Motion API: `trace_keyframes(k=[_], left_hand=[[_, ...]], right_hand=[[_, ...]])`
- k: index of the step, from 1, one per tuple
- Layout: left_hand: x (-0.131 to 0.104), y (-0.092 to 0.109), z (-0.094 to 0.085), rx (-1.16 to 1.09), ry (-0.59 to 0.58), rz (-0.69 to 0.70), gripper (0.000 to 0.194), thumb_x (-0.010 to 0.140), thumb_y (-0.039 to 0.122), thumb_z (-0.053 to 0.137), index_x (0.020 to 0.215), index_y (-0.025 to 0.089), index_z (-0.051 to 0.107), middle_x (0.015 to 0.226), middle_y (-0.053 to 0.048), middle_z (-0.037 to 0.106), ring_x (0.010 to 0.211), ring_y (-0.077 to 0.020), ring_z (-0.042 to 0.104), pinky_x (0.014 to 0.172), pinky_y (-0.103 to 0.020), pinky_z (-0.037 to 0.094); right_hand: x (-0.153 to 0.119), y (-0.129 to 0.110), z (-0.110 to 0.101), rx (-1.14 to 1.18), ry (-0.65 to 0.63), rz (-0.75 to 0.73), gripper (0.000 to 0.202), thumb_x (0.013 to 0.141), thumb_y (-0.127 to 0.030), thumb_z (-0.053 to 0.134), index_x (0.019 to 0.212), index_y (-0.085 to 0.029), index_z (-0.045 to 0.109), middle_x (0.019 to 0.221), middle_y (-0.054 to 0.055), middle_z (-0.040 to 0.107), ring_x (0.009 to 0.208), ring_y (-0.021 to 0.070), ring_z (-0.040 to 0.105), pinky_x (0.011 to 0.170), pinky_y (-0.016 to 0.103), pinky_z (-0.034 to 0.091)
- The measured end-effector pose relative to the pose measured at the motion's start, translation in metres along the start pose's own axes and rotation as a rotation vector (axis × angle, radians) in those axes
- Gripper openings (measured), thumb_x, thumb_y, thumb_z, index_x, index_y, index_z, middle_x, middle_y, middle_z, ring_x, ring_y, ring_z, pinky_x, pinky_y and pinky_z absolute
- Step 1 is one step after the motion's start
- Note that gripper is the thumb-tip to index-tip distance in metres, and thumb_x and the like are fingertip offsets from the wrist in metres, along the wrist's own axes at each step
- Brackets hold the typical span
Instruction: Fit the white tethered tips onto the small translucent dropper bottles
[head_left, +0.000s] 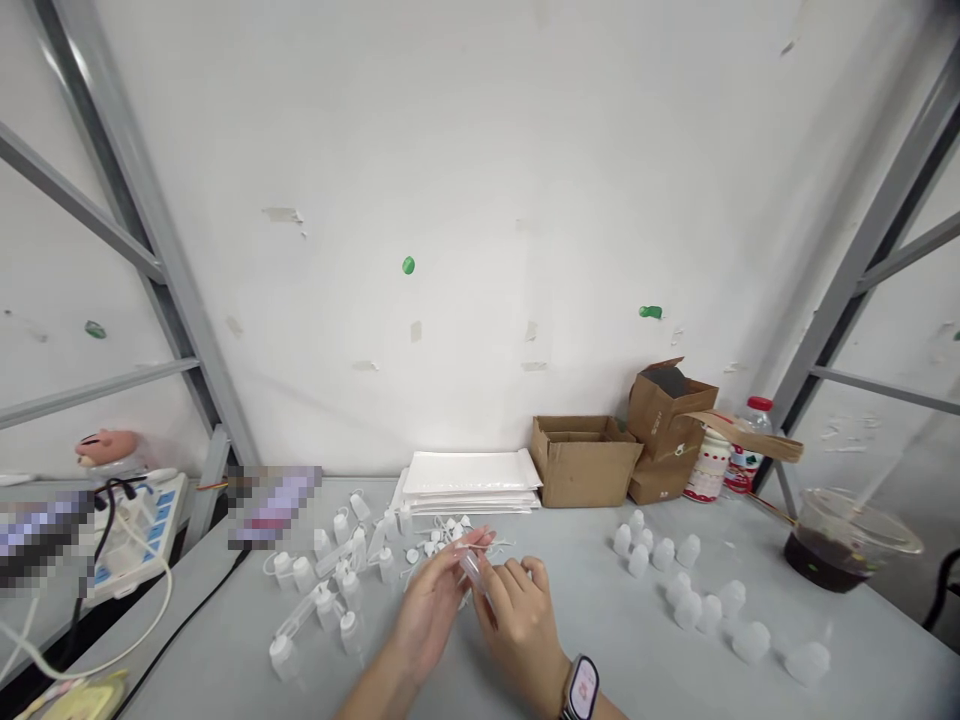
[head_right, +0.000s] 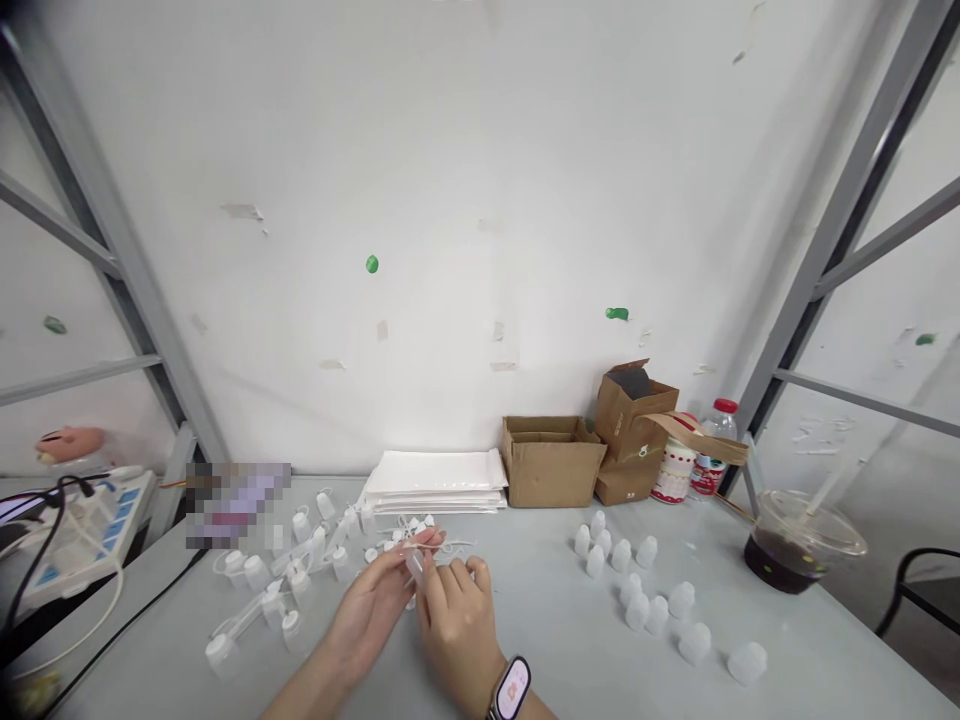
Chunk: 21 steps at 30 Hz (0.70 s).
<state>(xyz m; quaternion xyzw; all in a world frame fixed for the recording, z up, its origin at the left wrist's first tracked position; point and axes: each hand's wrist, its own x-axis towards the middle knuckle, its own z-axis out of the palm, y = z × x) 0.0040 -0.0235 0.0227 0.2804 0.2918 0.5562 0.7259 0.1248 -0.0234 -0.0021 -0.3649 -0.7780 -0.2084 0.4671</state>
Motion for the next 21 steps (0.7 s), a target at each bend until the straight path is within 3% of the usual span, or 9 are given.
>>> trace_keyframes(k=[4,16,21], left_hand=[[-0.0003,0.0001,0.0006,0.017,0.017,0.021,0.027,0.073,0.021,0.052,0.093,0.015,0.069,0.105,-0.008,0.067,0.117,-0.0254,0.046,0.101,-0.037,0.027],[0.0032,0.0005,-0.0058,-0.159,-0.087,-0.069,0.035,0.079,0.019,0.041,0.104,0.013,0.064,0.107,-0.010,0.066,0.119,-0.0226,0.044,0.106,-0.038,0.021],[0.0061,0.0016,-0.0082,-0.159,-0.093,-0.033,0.033,0.079,0.017,0.042,0.104,0.013,0.065,0.109,-0.009,0.065,0.120,-0.0217,0.044,0.107,-0.036,0.020]], right_hand=[[-0.0002,0.0028,0.0003,-0.022,-0.017,-0.007,0.025,0.087,-0.008,0.037,0.098,-0.012,0.059,0.059,0.001,0.056,0.059,0.0145,0.046,0.068,0.032,0.029],[0.0022,0.0063,-0.0027,-0.024,-0.051,0.037,0.031,0.086,-0.007,0.038,0.106,-0.017,0.059,0.065,0.001,0.059,0.062,0.0132,0.051,0.076,0.034,0.032],[0.0042,0.0044,-0.0037,0.001,-0.063,0.011,0.031,0.086,-0.006,0.037,0.111,-0.013,0.055,0.067,0.002,0.061,0.066,0.0144,0.054,0.086,0.040,0.032]])
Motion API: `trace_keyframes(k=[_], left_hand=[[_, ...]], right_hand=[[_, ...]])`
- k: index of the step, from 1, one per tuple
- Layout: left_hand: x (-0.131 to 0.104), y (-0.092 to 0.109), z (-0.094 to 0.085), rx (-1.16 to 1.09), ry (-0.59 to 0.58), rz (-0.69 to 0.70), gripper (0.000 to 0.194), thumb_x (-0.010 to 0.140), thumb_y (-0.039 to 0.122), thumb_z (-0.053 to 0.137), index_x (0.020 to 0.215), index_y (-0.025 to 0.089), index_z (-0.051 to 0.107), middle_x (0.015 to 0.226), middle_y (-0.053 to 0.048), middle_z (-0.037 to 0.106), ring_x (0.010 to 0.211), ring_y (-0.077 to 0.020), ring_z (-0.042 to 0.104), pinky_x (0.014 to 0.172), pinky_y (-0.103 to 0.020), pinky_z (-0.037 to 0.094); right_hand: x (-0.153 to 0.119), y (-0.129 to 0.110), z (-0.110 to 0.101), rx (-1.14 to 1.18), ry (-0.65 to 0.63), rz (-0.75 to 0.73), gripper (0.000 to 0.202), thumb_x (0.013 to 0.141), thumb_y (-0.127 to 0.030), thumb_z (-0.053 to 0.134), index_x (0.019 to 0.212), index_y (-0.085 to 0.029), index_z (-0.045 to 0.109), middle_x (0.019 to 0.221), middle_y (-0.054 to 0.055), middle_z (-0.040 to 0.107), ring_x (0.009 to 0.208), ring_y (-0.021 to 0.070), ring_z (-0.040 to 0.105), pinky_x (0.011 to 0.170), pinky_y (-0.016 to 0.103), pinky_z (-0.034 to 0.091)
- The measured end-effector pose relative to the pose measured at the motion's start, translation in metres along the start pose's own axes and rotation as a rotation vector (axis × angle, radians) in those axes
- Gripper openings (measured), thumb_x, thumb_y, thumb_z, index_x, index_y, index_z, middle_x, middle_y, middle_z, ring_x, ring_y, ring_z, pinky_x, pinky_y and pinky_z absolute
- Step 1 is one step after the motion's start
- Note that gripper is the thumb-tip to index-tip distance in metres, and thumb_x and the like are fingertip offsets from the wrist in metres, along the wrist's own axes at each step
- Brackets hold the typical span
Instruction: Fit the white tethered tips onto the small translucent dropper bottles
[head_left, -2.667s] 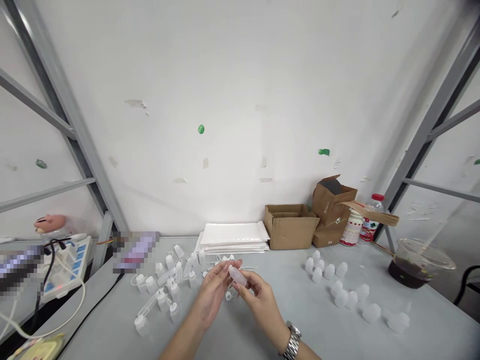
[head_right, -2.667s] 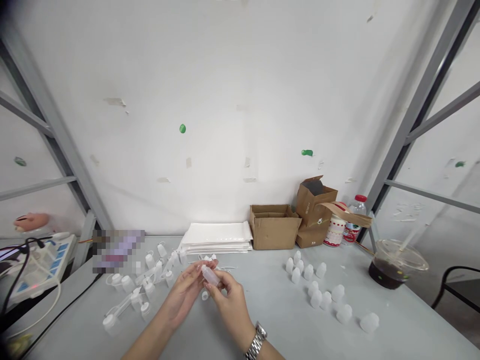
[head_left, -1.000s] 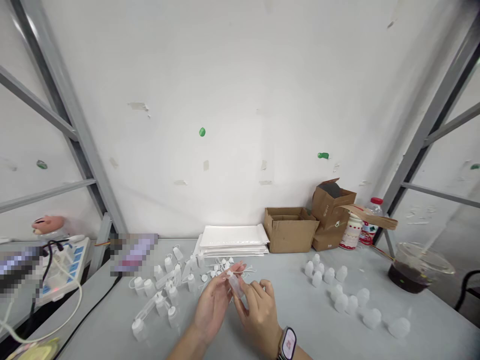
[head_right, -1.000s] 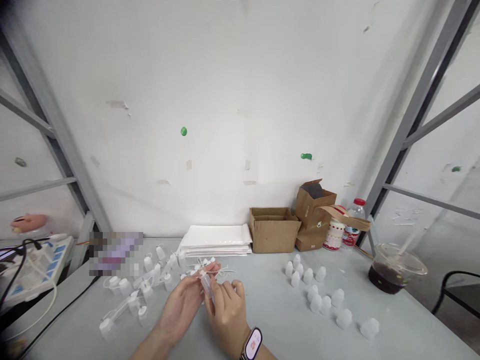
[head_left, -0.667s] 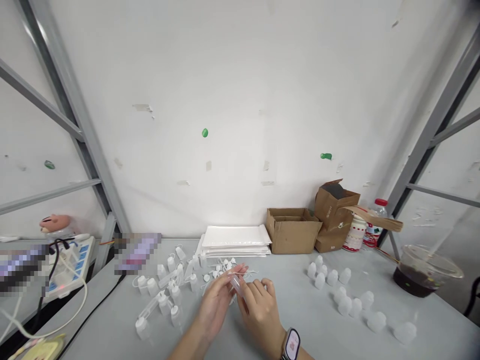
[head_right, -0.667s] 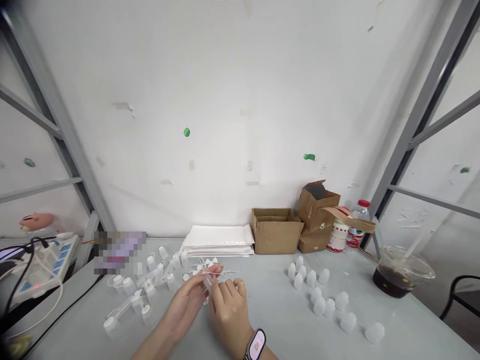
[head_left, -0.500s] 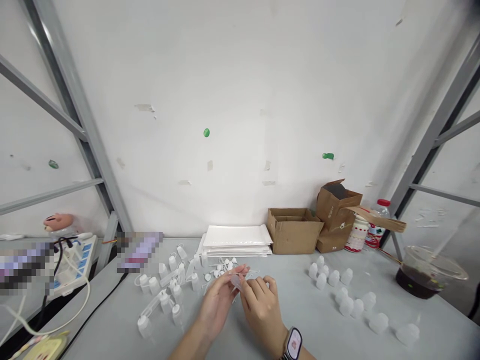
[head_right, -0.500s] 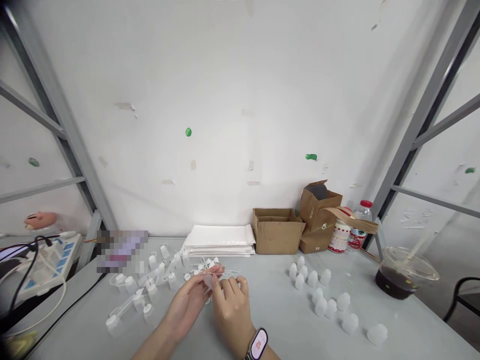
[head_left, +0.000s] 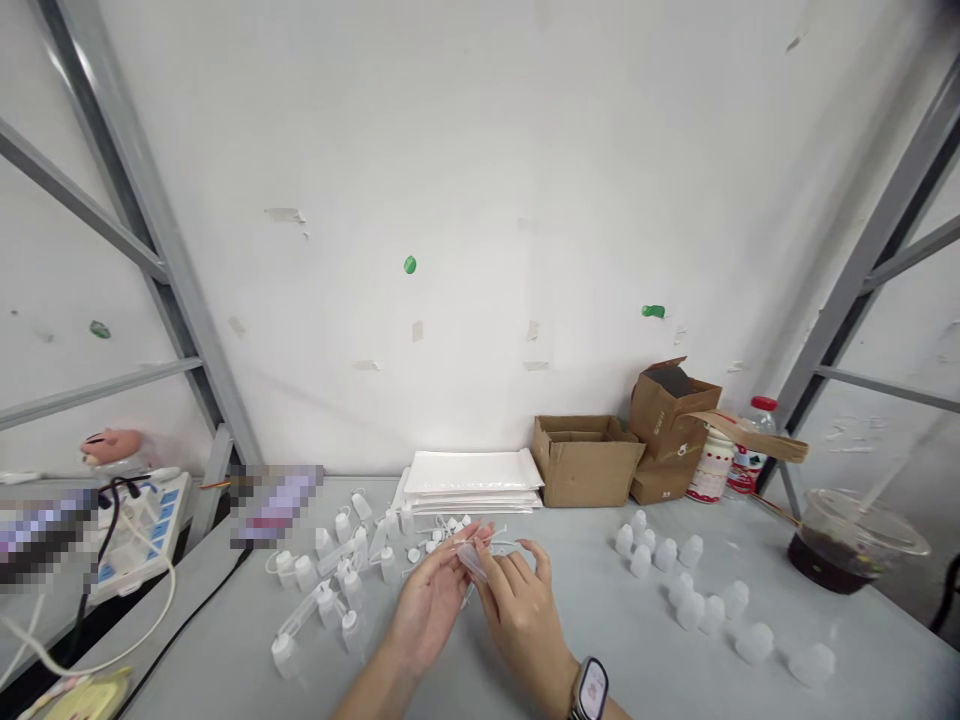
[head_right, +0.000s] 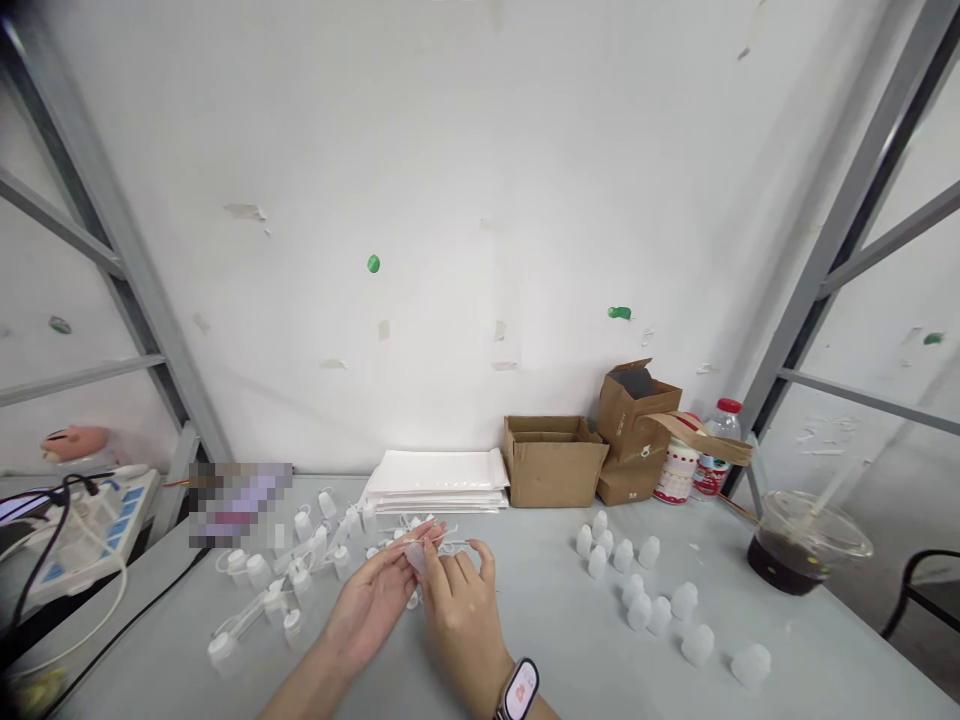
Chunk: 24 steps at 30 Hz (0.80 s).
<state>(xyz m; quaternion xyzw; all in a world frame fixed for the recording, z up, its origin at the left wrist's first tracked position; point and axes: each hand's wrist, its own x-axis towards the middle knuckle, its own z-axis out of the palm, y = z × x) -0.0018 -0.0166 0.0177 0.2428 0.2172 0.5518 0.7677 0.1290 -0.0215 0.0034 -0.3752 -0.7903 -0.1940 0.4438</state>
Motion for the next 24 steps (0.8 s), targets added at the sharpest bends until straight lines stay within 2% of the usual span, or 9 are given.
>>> trace_keyframes(k=[4,10,15,19,24], left_hand=[[-0.002,0.000,0.000,0.022,0.008,0.015,0.033,0.080,0.019,0.042,0.104,0.013,0.064,0.111,-0.010,0.065,0.122,-0.0222,0.042,0.107,-0.036,0.019],[-0.006,-0.001,0.002,0.069,-0.018,0.038,0.033,0.081,0.022,0.043,0.107,0.016,0.062,0.113,-0.008,0.064,0.124,-0.0236,0.040,0.107,-0.039,0.019],[-0.006,-0.003,0.007,0.109,0.008,0.056,0.027,0.077,0.021,0.048,0.097,0.015,0.066,0.114,-0.010,0.063,0.122,-0.0259,0.042,0.106,-0.040,0.021],[-0.005,-0.003,0.010,0.072,0.015,0.008,0.029,0.079,0.022,0.045,0.100,0.014,0.065,0.115,-0.009,0.062,0.122,-0.0233,0.041,0.106,-0.037,0.021],[-0.003,-0.004,0.006,-0.029,-0.012,-0.091,0.035,0.082,0.021,0.039,0.110,0.014,0.060,0.119,-0.009,0.060,0.125,-0.0208,0.038,0.105,-0.036,0.023]], right_hand=[[0.001,-0.005,-0.004,0.051,0.029,-0.002,0.026,0.086,-0.009,0.040,0.110,-0.010,0.051,0.072,0.004,0.063,0.067,0.0155,0.055,0.088,0.041,0.032],[0.002,-0.009,-0.009,0.097,0.017,0.060,0.019,0.083,-0.007,0.041,0.097,-0.015,0.052,0.068,0.001,0.059,0.066,0.0153,0.054,0.087,0.041,0.033],[-0.001,-0.008,-0.001,0.066,0.049,0.109,0.021,0.083,-0.004,0.037,0.086,-0.018,0.053,0.065,-0.001,0.058,0.065,0.0141,0.053,0.085,0.039,0.032],[-0.005,-0.007,0.006,0.020,0.080,0.134,0.022,0.086,-0.007,0.037,0.079,-0.019,0.053,0.061,-0.002,0.056,0.063,0.0131,0.051,0.083,0.037,0.030],[-0.010,-0.003,0.011,-0.010,0.058,0.109,0.021,0.085,-0.007,0.039,0.085,-0.018,0.056,0.066,0.000,0.059,0.066,0.0141,0.052,0.085,0.038,0.028]])
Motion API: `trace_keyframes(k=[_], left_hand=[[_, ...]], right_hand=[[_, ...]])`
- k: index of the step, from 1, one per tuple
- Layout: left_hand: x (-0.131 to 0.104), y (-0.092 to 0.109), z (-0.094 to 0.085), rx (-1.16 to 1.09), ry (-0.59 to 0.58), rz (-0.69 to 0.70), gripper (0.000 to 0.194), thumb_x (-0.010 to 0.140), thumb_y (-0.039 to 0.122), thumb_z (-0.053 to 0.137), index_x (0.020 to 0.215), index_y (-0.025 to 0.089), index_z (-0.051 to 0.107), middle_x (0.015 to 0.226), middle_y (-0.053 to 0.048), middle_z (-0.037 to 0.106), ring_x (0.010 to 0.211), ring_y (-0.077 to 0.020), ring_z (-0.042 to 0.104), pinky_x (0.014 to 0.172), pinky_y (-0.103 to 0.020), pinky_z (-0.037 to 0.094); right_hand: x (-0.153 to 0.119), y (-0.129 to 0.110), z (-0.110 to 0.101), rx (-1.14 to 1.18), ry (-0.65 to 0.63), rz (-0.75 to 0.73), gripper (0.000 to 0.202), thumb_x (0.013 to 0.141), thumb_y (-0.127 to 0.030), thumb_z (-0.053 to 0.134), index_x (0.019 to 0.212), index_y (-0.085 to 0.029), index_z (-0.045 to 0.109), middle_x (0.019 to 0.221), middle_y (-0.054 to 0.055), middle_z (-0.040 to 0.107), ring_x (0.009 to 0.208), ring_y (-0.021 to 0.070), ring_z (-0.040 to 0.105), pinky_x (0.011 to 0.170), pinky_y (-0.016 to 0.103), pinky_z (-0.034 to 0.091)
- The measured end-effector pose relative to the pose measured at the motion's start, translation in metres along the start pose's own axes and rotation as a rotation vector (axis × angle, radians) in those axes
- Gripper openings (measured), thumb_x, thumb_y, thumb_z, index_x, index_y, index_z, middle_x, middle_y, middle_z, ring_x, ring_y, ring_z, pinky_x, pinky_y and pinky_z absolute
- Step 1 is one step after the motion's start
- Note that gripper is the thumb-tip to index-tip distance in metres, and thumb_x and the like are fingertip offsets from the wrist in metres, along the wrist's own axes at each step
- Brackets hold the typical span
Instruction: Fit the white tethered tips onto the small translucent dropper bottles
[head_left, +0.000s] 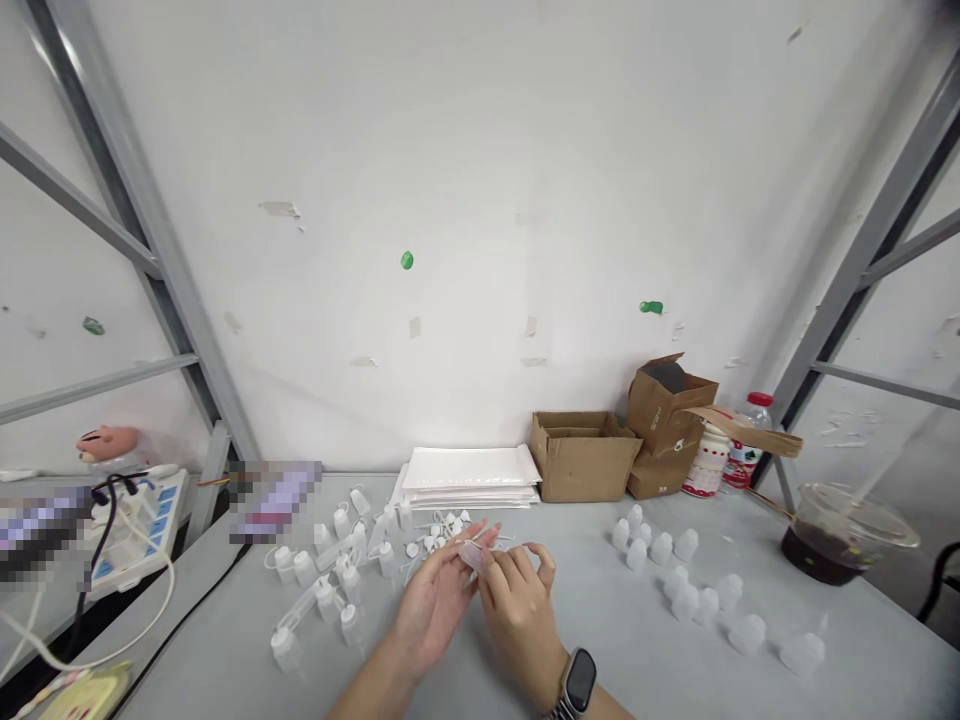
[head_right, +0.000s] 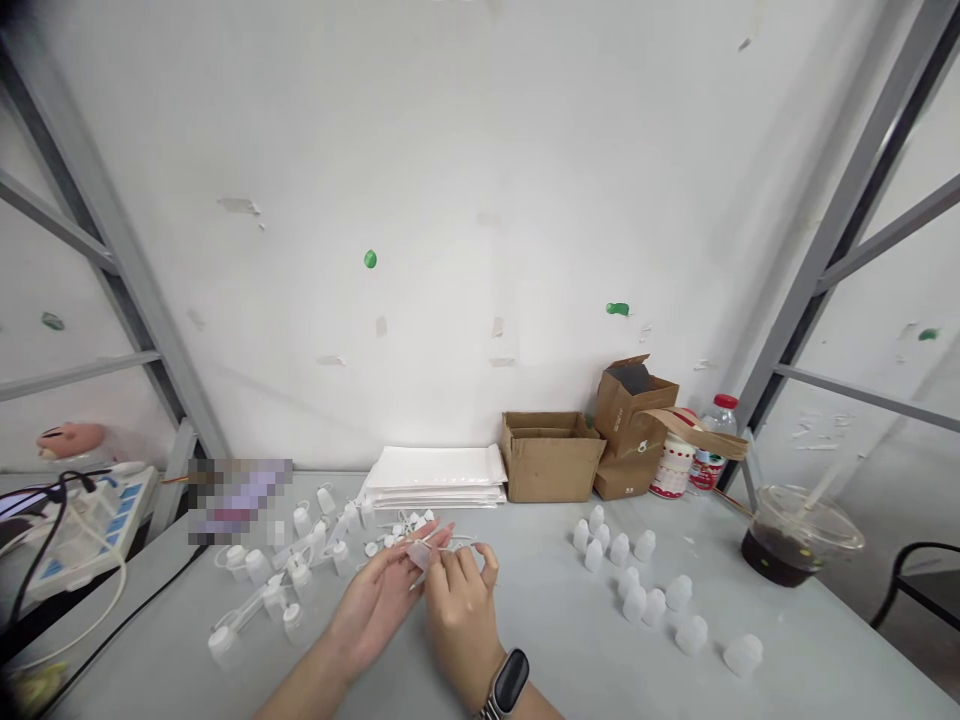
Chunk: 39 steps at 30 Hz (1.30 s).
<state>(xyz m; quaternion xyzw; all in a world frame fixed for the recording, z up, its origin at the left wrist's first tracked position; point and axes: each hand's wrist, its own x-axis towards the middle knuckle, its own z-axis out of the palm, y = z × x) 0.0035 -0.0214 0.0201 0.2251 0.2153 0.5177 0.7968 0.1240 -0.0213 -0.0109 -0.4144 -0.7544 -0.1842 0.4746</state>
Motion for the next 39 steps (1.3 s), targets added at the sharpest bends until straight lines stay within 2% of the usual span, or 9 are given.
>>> trace_keyframes(k=[5,11,17,24,30,35,39], left_hand=[[0.002,0.000,-0.005,-0.077,-0.036,-0.044,0.039,0.081,0.020,0.037,0.114,0.014,0.057,0.124,-0.009,0.056,0.127,-0.0200,0.035,0.103,-0.035,0.024],[0.003,-0.001,-0.008,-0.120,-0.061,-0.050,0.043,0.079,0.022,0.037,0.118,0.014,0.053,0.127,-0.009,0.053,0.127,-0.0201,0.034,0.101,-0.034,0.027],[0.002,-0.001,-0.007,-0.075,-0.025,-0.052,0.045,0.078,0.022,0.040,0.121,0.014,0.051,0.126,-0.009,0.054,0.127,-0.0201,0.034,0.100,-0.033,0.028],[-0.001,0.005,0.001,0.006,0.053,-0.030,0.037,0.078,0.022,0.041,0.109,0.012,0.059,0.117,-0.010,0.060,0.128,-0.0197,0.033,0.103,-0.033,0.026],[-0.003,0.007,0.001,-0.003,0.074,-0.031,0.035,0.080,0.021,0.038,0.105,0.013,0.062,0.117,-0.009,0.061,0.126,-0.0199,0.036,0.104,-0.035,0.025],[-0.001,0.006,-0.001,-0.060,0.038,-0.045,0.037,0.078,0.019,0.039,0.107,0.013,0.061,0.116,-0.009,0.061,0.125,-0.0198,0.038,0.104,-0.035,0.025],[-0.001,0.005,-0.004,-0.067,-0.040,-0.043,0.042,0.078,0.020,0.039,0.116,0.013,0.056,0.118,-0.009,0.060,0.125,-0.0197,0.038,0.105,-0.034,0.024]], right_hand=[[-0.001,-0.001,0.001,0.008,-0.007,-0.010,0.021,0.085,-0.007,0.038,0.088,-0.017,0.057,0.067,0.001,0.060,0.067,0.0146,0.050,0.084,0.038,0.028],[0.001,-0.001,0.001,0.018,0.024,0.001,0.020,0.084,-0.007,0.039,0.081,-0.017,0.056,0.062,0.000,0.057,0.063,0.0146,0.046,0.081,0.037,0.028],[0.001,-0.002,0.000,0.005,0.021,0.001,0.021,0.083,-0.007,0.039,0.075,-0.018,0.055,0.060,-0.001,0.055,0.062,0.0140,0.046,0.080,0.036,0.029],[-0.002,-0.002,0.002,-0.055,0.001,-0.063,0.025,0.084,-0.007,0.036,0.089,-0.016,0.059,0.065,0.002,0.057,0.066,0.0159,0.049,0.080,0.038,0.030],[-0.002,-0.003,0.000,-0.064,0.011,-0.092,0.026,0.085,-0.008,0.035,0.090,-0.015,0.059,0.068,0.004,0.059,0.069,0.0167,0.049,0.079,0.038,0.030],[-0.003,-0.004,0.001,-0.050,-0.010,-0.067,0.023,0.084,-0.008,0.037,0.085,-0.017,0.059,0.064,0.002,0.057,0.066,0.0160,0.047,0.077,0.037,0.030],[0.000,-0.007,-0.002,0.006,0.024,0.013,0.021,0.083,-0.009,0.040,0.071,-0.019,0.054,0.057,-0.001,0.051,0.060,0.0144,0.044,0.076,0.035,0.030]])
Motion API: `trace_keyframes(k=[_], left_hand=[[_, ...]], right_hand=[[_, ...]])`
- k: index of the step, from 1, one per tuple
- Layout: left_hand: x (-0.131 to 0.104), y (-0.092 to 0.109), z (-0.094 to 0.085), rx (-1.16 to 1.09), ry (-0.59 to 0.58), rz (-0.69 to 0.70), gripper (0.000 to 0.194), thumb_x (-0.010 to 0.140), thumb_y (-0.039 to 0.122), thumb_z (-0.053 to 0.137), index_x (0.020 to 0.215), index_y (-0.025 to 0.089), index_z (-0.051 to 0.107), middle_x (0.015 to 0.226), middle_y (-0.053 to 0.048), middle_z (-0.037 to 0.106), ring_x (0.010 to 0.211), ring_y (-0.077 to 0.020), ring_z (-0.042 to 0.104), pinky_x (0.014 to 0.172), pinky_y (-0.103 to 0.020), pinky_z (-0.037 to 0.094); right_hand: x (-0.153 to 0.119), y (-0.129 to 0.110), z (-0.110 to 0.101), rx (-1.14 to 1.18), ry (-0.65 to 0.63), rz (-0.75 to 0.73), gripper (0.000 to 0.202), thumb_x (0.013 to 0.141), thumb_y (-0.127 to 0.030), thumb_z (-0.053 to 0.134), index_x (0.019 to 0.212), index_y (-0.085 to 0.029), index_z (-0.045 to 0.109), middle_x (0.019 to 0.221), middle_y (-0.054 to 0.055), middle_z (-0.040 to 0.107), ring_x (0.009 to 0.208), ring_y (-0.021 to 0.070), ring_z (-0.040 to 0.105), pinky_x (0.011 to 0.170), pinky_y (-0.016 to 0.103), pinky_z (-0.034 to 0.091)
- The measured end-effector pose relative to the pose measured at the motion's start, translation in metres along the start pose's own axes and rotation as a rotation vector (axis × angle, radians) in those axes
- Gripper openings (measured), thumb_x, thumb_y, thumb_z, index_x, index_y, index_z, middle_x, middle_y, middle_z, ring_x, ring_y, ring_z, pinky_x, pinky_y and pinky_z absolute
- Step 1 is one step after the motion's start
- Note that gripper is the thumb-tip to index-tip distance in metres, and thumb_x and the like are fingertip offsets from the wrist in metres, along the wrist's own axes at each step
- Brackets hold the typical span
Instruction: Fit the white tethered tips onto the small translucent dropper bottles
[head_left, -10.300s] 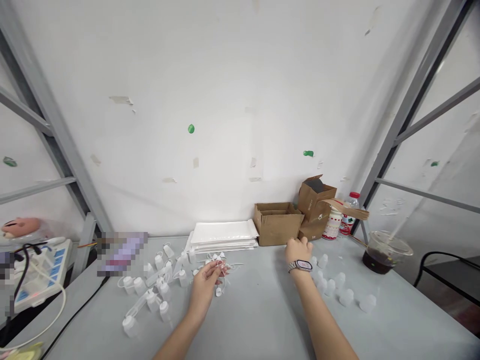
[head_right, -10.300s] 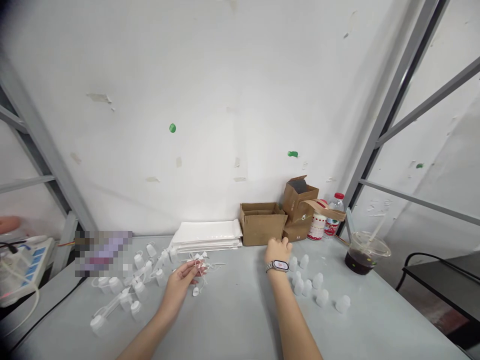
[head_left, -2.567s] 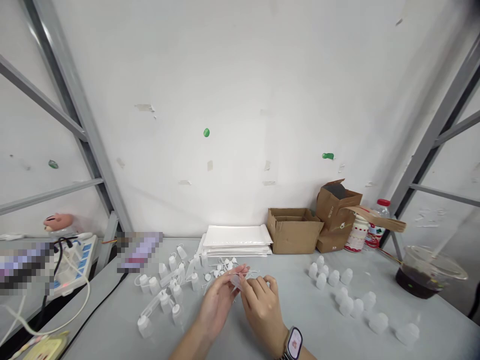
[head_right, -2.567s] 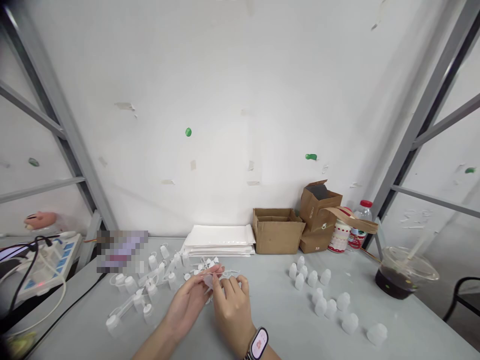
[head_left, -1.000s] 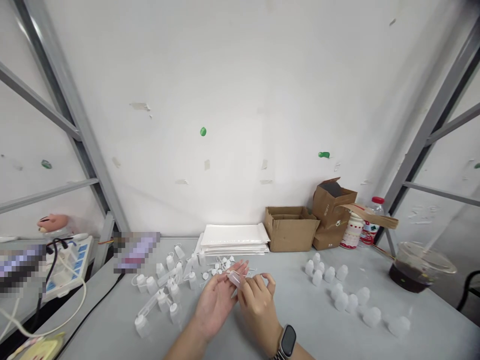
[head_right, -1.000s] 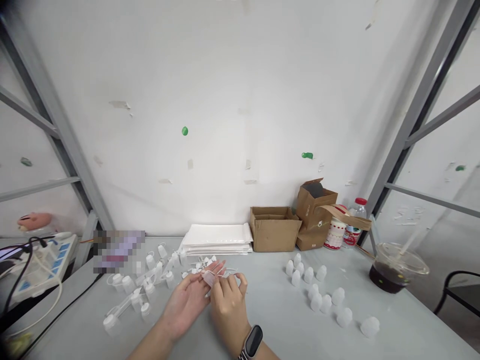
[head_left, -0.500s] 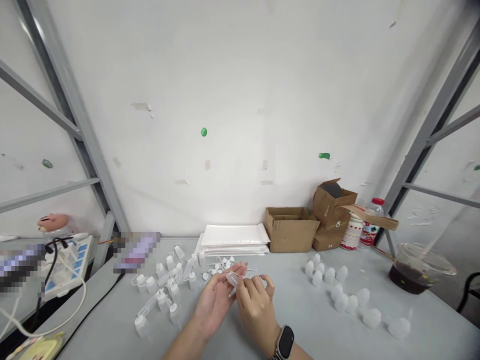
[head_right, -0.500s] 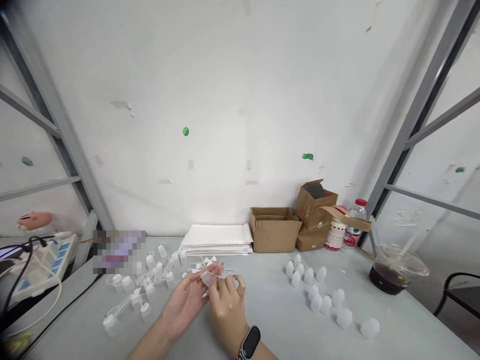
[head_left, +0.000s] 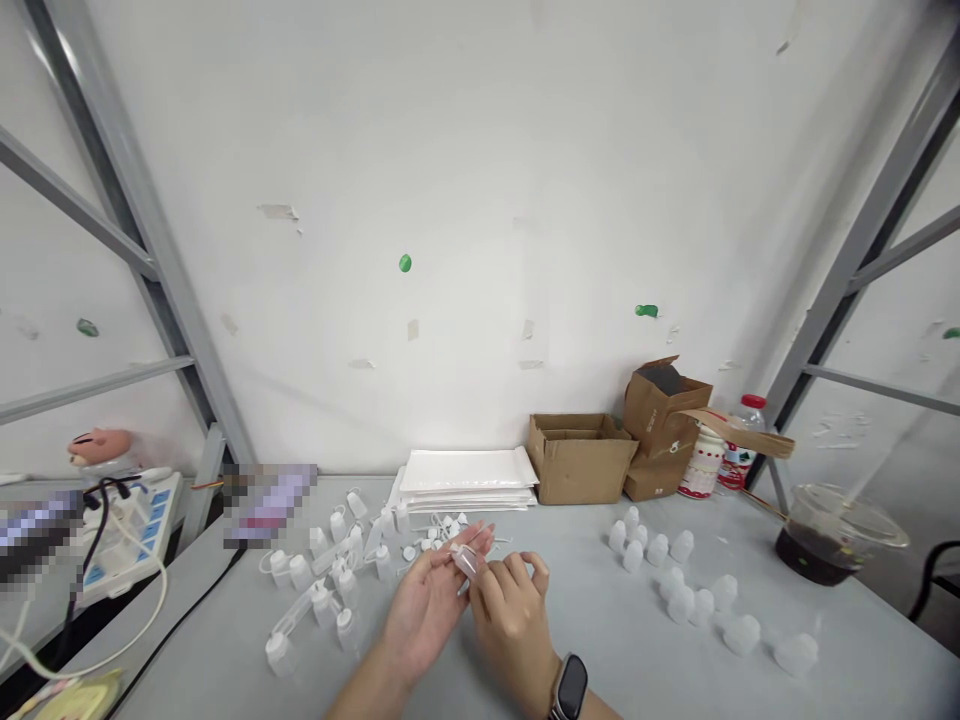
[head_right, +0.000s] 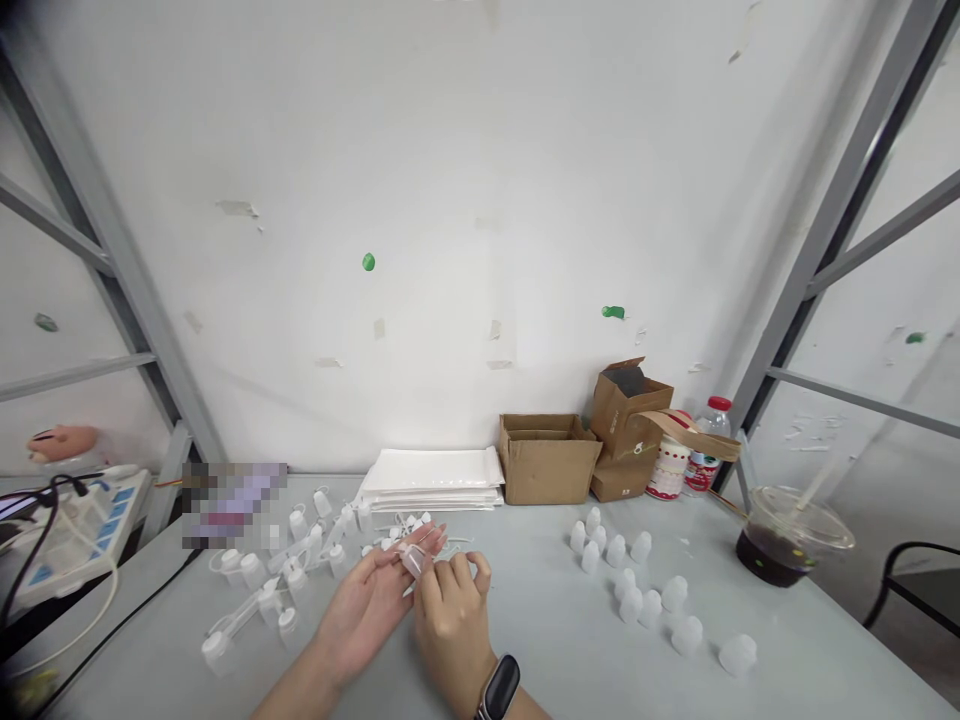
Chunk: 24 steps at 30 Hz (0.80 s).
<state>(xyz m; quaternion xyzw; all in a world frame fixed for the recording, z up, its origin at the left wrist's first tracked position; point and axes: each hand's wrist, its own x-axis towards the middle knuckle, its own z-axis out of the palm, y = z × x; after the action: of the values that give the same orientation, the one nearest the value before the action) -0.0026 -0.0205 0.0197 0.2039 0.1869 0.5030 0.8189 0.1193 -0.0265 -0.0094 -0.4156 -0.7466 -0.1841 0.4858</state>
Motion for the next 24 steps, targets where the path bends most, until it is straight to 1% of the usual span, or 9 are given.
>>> trace_keyframes(k=[2,4,9,11,13,16,19,21,24], left_hand=[[0.000,-0.001,0.000,0.012,-0.027,0.012,0.043,0.078,0.021,0.039,0.117,0.014,0.055,0.119,-0.009,0.059,0.125,-0.0200,0.037,0.105,-0.035,0.022],[0.000,-0.003,0.001,0.030,-0.024,0.028,0.043,0.079,0.021,0.038,0.117,0.015,0.055,0.119,-0.008,0.059,0.125,-0.0201,0.037,0.106,-0.036,0.021],[-0.002,-0.004,0.007,0.077,0.019,0.048,0.040,0.080,0.021,0.039,0.116,0.016,0.056,0.119,-0.008,0.060,0.125,-0.0214,0.037,0.105,-0.037,0.020],[-0.002,-0.003,0.008,0.084,0.023,0.051,0.040,0.080,0.021,0.039,0.114,0.015,0.058,0.118,-0.009,0.060,0.125,-0.0223,0.037,0.105,-0.038,0.021],[-0.002,-0.002,0.008,0.082,0.023,0.046,0.039,0.080,0.021,0.038,0.113,0.015,0.059,0.118,-0.008,0.060,0.124,-0.0222,0.038,0.103,-0.037,0.023],[-0.001,-0.002,0.005,0.073,0.031,0.024,0.041,0.079,0.021,0.038,0.114,0.016,0.057,0.117,-0.008,0.060,0.124,-0.0216,0.038,0.101,-0.036,0.025],[0.002,-0.005,0.000,0.083,0.069,0.007,0.045,0.076,0.018,0.040,0.119,0.018,0.053,0.116,-0.008,0.060,0.120,-0.0212,0.041,0.095,-0.034,0.029],[0.004,-0.008,-0.003,0.097,0.100,-0.005,0.051,0.073,0.014,0.042,0.123,0.020,0.049,0.114,-0.007,0.061,0.117,-0.0207,0.045,0.091,-0.033,0.031],[0.004,-0.008,-0.004,0.095,0.103,-0.008,0.054,0.071,0.013,0.042,0.123,0.020,0.049,0.110,-0.007,0.063,0.113,-0.0205,0.048,0.089,-0.033,0.032]], right_hand=[[0.003,-0.002,-0.003,0.057,0.026,0.060,0.021,0.083,-0.011,0.042,0.066,-0.019,0.051,0.056,-0.002,0.050,0.059,0.0140,0.044,0.076,0.035,0.030],[0.005,-0.003,-0.005,0.138,0.040,0.140,0.022,0.084,-0.014,0.043,0.065,-0.019,0.050,0.054,-0.003,0.050,0.058,0.0137,0.044,0.076,0.035,0.030],[0.005,-0.002,-0.005,0.326,-0.019,0.358,0.023,0.086,-0.027,0.048,0.063,-0.021,0.052,0.055,-0.004,0.053,0.051,0.0114,0.045,0.072,0.033,0.034],[0.004,-0.001,-0.005,0.397,-0.066,0.462,0.022,0.083,-0.031,0.053,0.064,-0.021,0.055,0.056,-0.004,0.056,0.053,0.0124,0.048,0.067,0.030,0.036],[0.006,-0.001,-0.005,0.519,-0.125,0.602,0.023,0.079,-0.035,0.057,0.062,-0.021,0.057,0.056,-0.002,0.059,0.056,0.0142,0.051,0.061,0.028,0.039],[0.013,-0.002,-0.007,0.793,-0.209,0.830,0.025,0.073,-0.039,0.063,0.060,-0.018,0.059,0.057,0.001,0.062,0.057,0.0157,0.055,0.055,0.026,0.042],[0.021,-0.004,-0.011,1.022,-0.249,1.002,0.028,0.065,-0.042,0.069,0.059,-0.016,0.059,0.055,0.001,0.061,0.053,0.0154,0.055,0.052,0.026,0.043],[0.024,-0.005,-0.013,1.085,-0.258,1.051,0.029,0.062,-0.041,0.070,0.058,-0.016,0.057,0.052,0.000,0.059,0.050,0.0146,0.054,0.050,0.026,0.043],[0.024,-0.004,-0.013,1.060,-0.262,1.022,0.027,0.063,-0.040,0.070,0.059,-0.016,0.058,0.053,0.000,0.058,0.050,0.0140,0.053,0.050,0.025,0.043]])
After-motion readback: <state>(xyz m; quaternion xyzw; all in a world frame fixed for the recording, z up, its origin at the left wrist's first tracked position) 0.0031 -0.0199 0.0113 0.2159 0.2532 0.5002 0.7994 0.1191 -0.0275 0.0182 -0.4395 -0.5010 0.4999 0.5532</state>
